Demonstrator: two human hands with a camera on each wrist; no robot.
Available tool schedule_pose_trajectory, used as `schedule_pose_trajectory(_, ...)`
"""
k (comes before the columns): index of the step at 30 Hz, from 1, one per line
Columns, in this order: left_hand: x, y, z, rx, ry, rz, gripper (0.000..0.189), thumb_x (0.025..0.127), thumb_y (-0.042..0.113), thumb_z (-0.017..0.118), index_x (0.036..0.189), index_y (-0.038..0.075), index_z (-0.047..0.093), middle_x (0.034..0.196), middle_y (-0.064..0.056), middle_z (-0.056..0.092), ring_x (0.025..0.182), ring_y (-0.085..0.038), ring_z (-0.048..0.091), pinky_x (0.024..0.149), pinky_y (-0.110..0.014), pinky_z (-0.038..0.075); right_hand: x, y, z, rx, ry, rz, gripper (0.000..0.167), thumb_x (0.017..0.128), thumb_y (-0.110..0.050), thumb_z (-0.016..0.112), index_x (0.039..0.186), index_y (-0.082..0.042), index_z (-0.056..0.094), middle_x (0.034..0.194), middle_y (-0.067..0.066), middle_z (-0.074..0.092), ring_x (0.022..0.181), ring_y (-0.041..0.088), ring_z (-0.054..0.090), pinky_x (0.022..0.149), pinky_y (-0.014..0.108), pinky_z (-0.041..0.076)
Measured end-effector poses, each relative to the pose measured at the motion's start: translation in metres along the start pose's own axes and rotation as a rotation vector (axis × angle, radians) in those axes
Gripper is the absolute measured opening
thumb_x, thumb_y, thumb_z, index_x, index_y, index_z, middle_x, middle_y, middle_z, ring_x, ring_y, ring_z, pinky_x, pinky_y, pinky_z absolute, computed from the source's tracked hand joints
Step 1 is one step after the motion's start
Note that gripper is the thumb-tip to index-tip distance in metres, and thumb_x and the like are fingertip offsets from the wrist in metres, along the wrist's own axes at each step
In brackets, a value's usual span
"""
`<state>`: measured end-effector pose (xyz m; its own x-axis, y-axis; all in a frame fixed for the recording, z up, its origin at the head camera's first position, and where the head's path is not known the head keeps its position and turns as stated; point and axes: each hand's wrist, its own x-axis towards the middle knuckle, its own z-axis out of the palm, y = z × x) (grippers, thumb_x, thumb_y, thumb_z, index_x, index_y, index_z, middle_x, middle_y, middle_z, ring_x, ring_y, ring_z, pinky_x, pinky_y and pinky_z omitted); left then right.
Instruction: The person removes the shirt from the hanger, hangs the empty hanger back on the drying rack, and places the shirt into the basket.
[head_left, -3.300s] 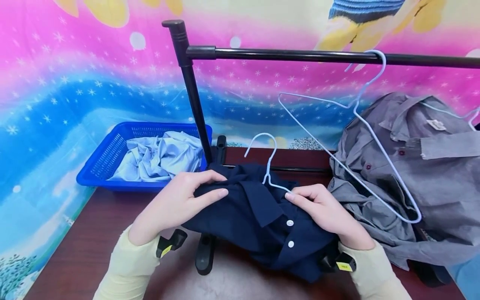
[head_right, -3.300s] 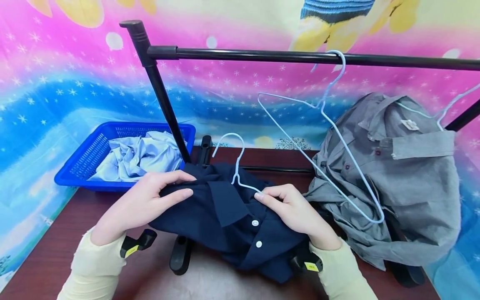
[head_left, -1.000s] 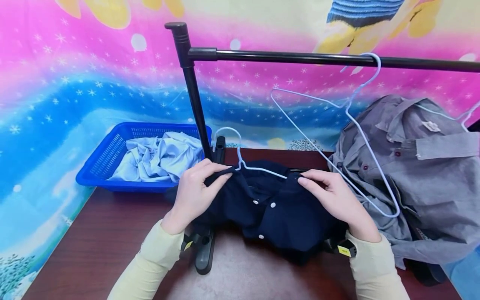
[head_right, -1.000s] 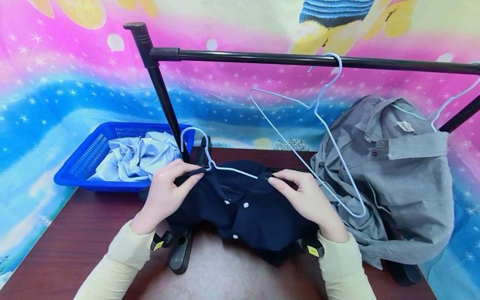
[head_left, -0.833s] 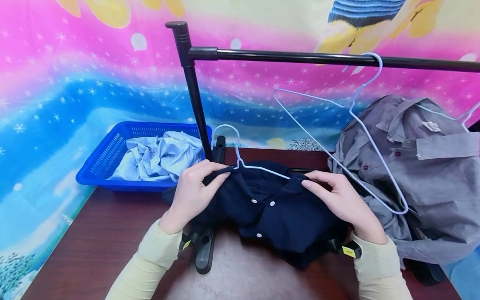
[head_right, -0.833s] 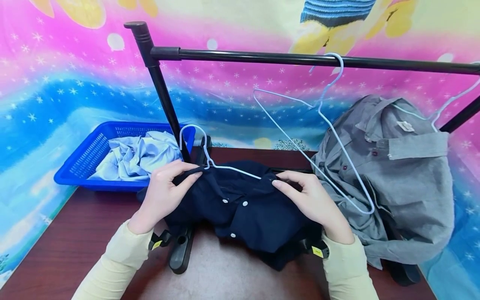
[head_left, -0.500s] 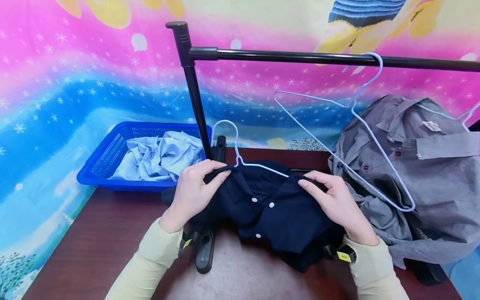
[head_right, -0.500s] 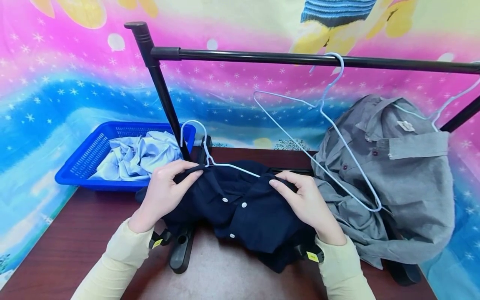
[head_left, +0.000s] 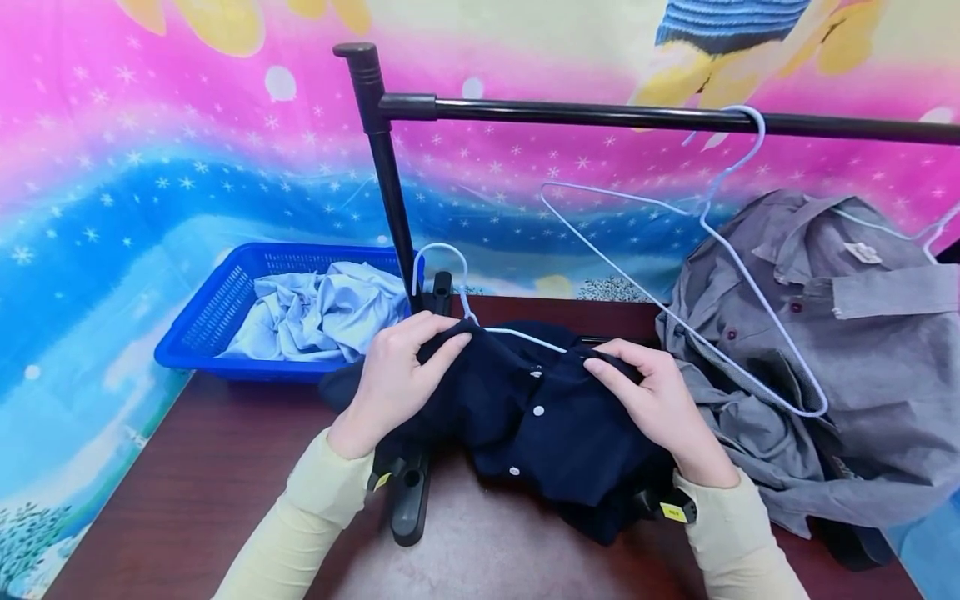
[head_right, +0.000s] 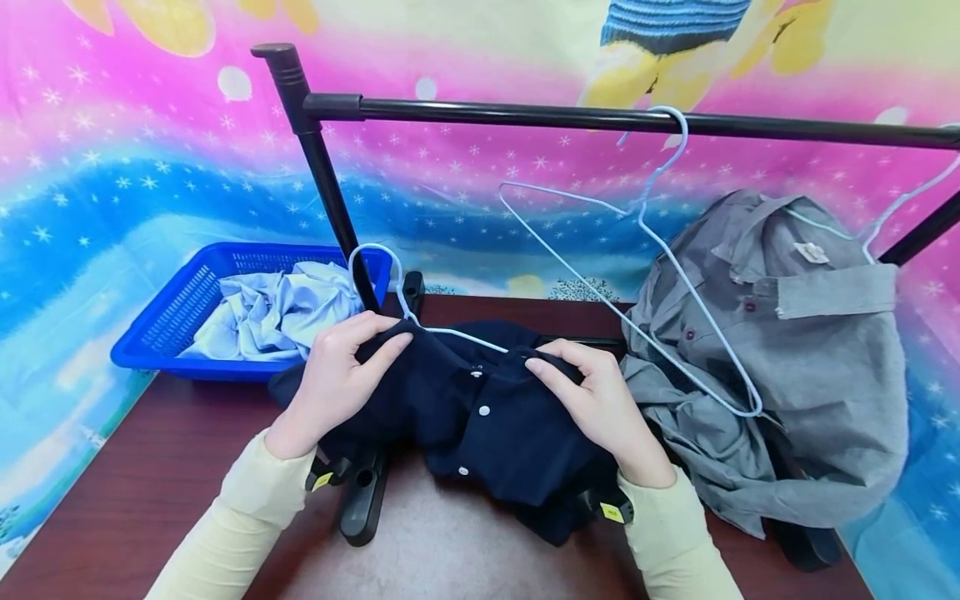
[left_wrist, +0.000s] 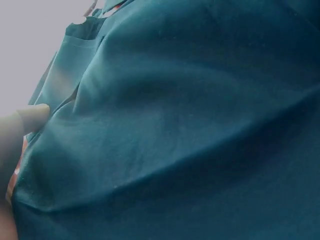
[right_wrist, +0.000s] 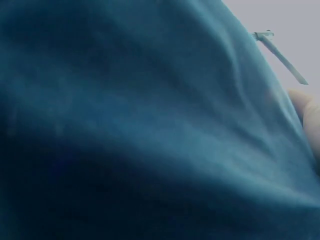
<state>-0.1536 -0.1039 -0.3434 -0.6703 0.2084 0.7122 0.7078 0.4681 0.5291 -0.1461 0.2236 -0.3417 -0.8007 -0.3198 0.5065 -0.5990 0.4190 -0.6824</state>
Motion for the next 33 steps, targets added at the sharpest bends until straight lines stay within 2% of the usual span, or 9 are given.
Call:
schedule_pose_trajectory(4,0.000,-0.001,0.000,0.007,0.021,0.017,0.018,0.097,0.021,0.074,0.111,0.010,0.078,0.095,0.003,0.072,0.084,-0.010,0.065,0.075,-0.031,0.055,0.000,0.004,-0.001,-0.001,-0.025,-0.026,0.029,0.096,-0.001,0.069,0.119,-0.018,0.076,0.112,-0.005,0.073,0.102,0.013,0.066,0.089,0.022,0.049)
schedule_pose_trajectory(8,0.000,-0.003,-0.002,0.013,0.034,0.019,0.018,0.096,0.020,0.074,0.111,0.011,0.078,0.094,0.003,0.071,0.083,-0.009,0.064,0.074,-0.030,0.054,0.001,0.007,-0.005,0.042,-0.033,-0.046,0.031,0.096,0.002,0.068,0.120,-0.017,0.075,0.116,-0.002,0.071,0.108,0.017,0.064,0.094,0.025,0.047)
schedule_pose_trajectory(12,0.002,-0.003,-0.006,0.022,0.045,0.025,0.018,0.095,0.019,0.075,0.111,0.011,0.078,0.092,0.003,0.070,0.082,-0.009,0.063,0.074,-0.030,0.053,-0.001,0.008,-0.009,0.033,0.003,0.004,0.025,0.096,0.002,0.068,0.115,-0.013,0.075,0.111,-0.001,0.072,0.103,0.014,0.064,0.089,0.022,0.048)
schedule_pose_trajectory(14,0.002,-0.004,-0.008,0.027,0.056,0.028,0.017,0.095,0.018,0.075,0.110,0.010,0.079,0.093,0.003,0.071,0.083,-0.010,0.063,0.075,-0.031,0.054,-0.004,0.009,-0.011,0.020,0.037,0.021,0.024,0.094,0.004,0.070,0.111,-0.011,0.075,0.104,-0.003,0.073,0.091,0.010,0.063,0.077,0.020,0.048)
schedule_pose_trajectory(16,0.003,-0.005,-0.011,0.034,0.071,0.031,0.017,0.095,0.017,0.076,0.109,0.010,0.079,0.095,0.002,0.072,0.084,-0.011,0.065,0.077,-0.033,0.054,-0.005,0.009,-0.014,0.040,0.072,0.014,0.024,0.090,0.010,0.071,0.108,-0.005,0.075,0.101,0.001,0.074,0.085,0.009,0.063,0.071,0.020,0.048)
schedule_pose_trajectory(19,0.003,-0.008,-0.015,0.040,0.091,0.034,0.016,0.094,0.015,0.076,0.109,0.010,0.079,0.096,0.000,0.073,0.086,-0.013,0.066,0.078,-0.036,0.055,-0.007,0.011,-0.019,0.103,0.091,0.003,0.027,0.087,0.016,0.070,0.108,0.001,0.075,0.105,0.009,0.075,0.086,0.012,0.067,0.071,0.020,0.051)
schedule_pose_trajectory(22,0.004,-0.008,-0.018,0.042,0.100,0.033,0.016,0.094,0.014,0.076,0.109,0.010,0.079,0.097,-0.001,0.074,0.087,-0.014,0.068,0.078,-0.037,0.055,-0.009,0.011,-0.024,0.148,0.087,0.025,0.029,0.087,0.017,0.070,0.112,0.002,0.075,0.113,0.016,0.073,0.096,0.019,0.070,0.079,0.024,0.055)
schedule_pose_trajectory(27,0.005,-0.009,-0.021,0.034,0.109,0.027,0.017,0.094,0.014,0.076,0.109,0.010,0.079,0.099,-0.001,0.074,0.090,-0.016,0.068,0.081,-0.038,0.055,-0.013,0.013,-0.030,0.139,0.098,0.059,0.030,0.087,0.015,0.073,0.113,0.001,0.075,0.116,0.015,0.073,0.097,0.021,0.071,0.082,0.026,0.056)
schedule_pose_trajectory(33,0.005,-0.011,-0.022,0.021,0.128,0.020,0.016,0.093,0.012,0.076,0.109,0.009,0.079,0.102,0.000,0.075,0.095,-0.016,0.069,0.085,-0.039,0.055,-0.016,0.016,-0.031,0.120,0.127,0.050,0.027,0.085,0.015,0.074,0.109,0.003,0.073,0.113,0.017,0.073,0.092,0.017,0.072,0.079,0.023,0.056)
